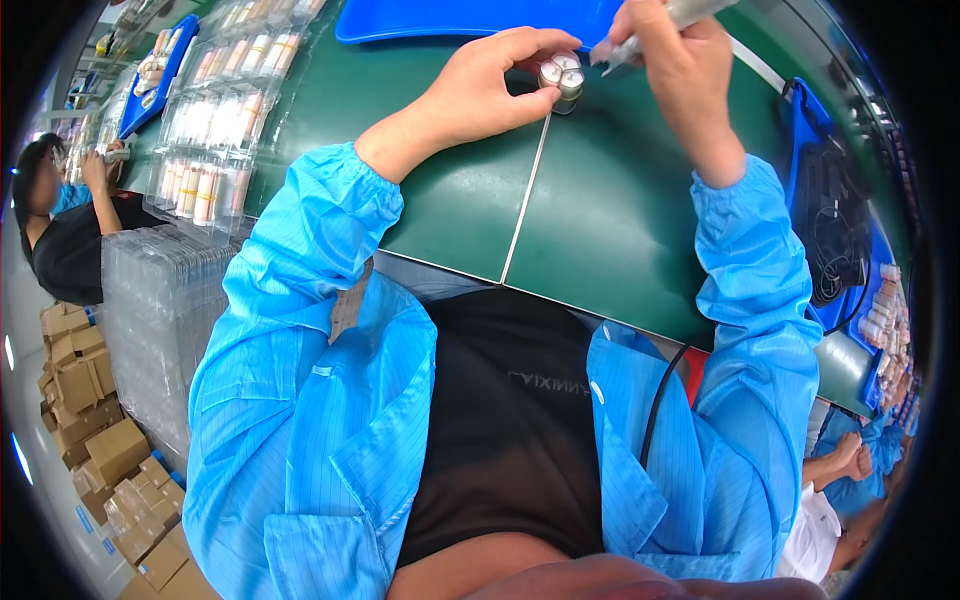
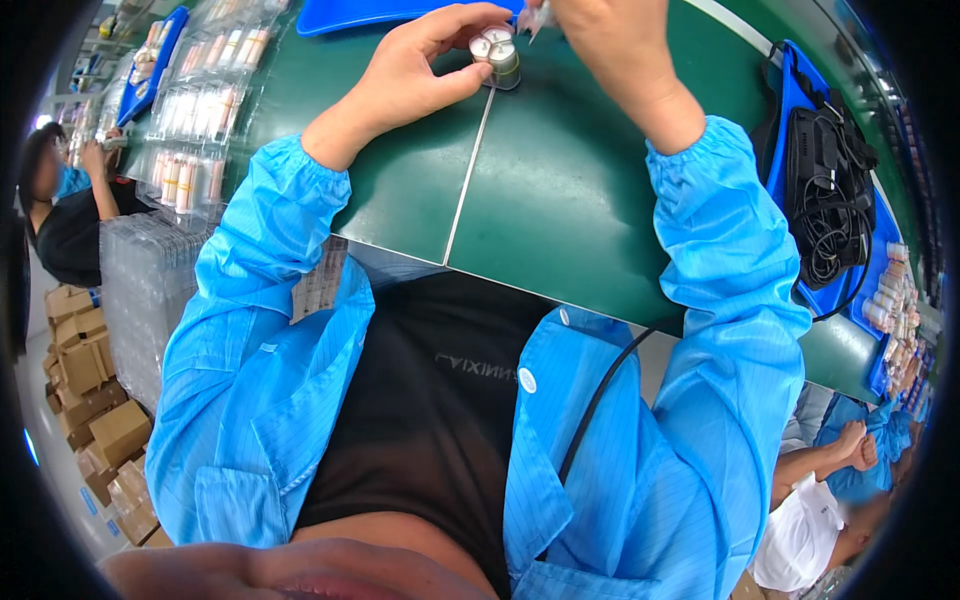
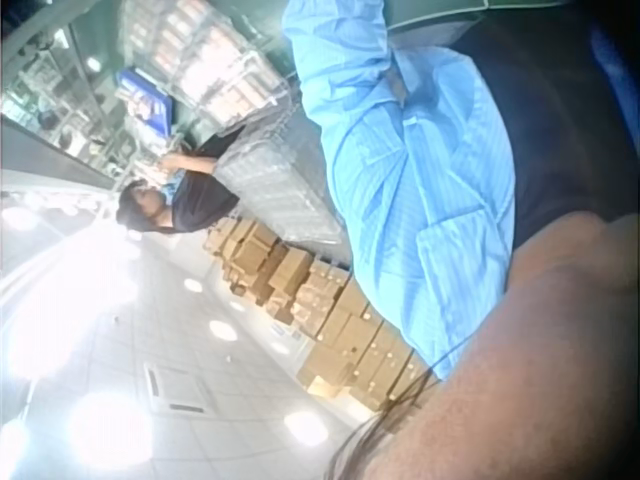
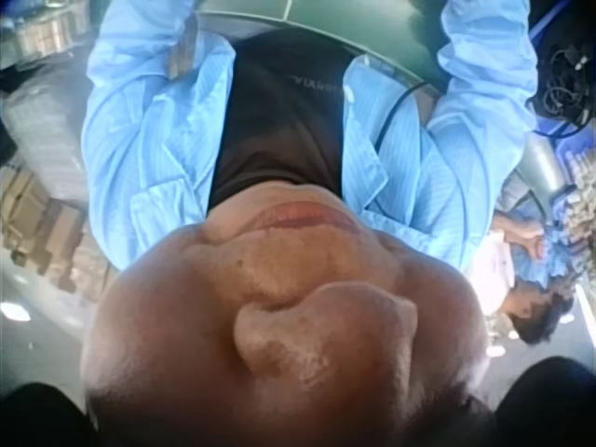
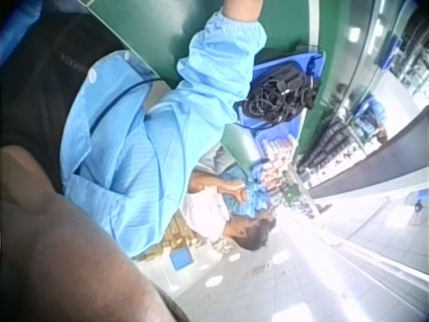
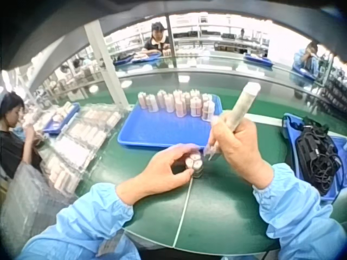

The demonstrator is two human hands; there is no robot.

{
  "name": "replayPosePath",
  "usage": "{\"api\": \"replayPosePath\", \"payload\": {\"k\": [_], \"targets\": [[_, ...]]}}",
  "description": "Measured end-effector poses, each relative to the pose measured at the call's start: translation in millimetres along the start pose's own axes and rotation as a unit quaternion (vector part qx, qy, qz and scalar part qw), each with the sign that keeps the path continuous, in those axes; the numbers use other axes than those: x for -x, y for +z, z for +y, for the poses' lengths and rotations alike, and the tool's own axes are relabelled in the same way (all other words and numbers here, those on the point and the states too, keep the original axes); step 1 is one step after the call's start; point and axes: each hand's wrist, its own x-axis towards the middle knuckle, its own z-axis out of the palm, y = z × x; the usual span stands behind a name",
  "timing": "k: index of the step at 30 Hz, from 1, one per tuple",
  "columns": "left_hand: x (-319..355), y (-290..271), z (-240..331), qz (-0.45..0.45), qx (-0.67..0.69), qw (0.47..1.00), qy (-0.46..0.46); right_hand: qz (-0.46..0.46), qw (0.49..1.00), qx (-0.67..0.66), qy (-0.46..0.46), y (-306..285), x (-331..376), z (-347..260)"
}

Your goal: The person takes bundled cylindrical components from a tray, works on their metal terminals using a handheld power tool, and places the finished bundles into plastic packaging trays.

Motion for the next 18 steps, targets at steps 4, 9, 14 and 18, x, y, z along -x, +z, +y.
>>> {"api": "replayPosePath", "payload": {"k": [4, 9, 14, 18], "targets": [[0, 4, -5, 0.011, 0.092, 0.996, -0.017, 0.016, 0.998, 0.035, -0.039, -8, -8, -9], [0, 4, 11, 0.059, -0.048, 0.996, -0.041, -0.006, 0.998, 0.055, -0.023, -9, -5, 2], [2, 6, 7, 0.007, 0.003, 0.995, -0.096, -0.024, 0.999, 0.042, -0.020, -1, -2, -1], [1, 6, 7, 0.014, 0.006, 0.996, -0.083, -0.045, 0.996, 0.073, -0.018, -1, 0, 4]]}}
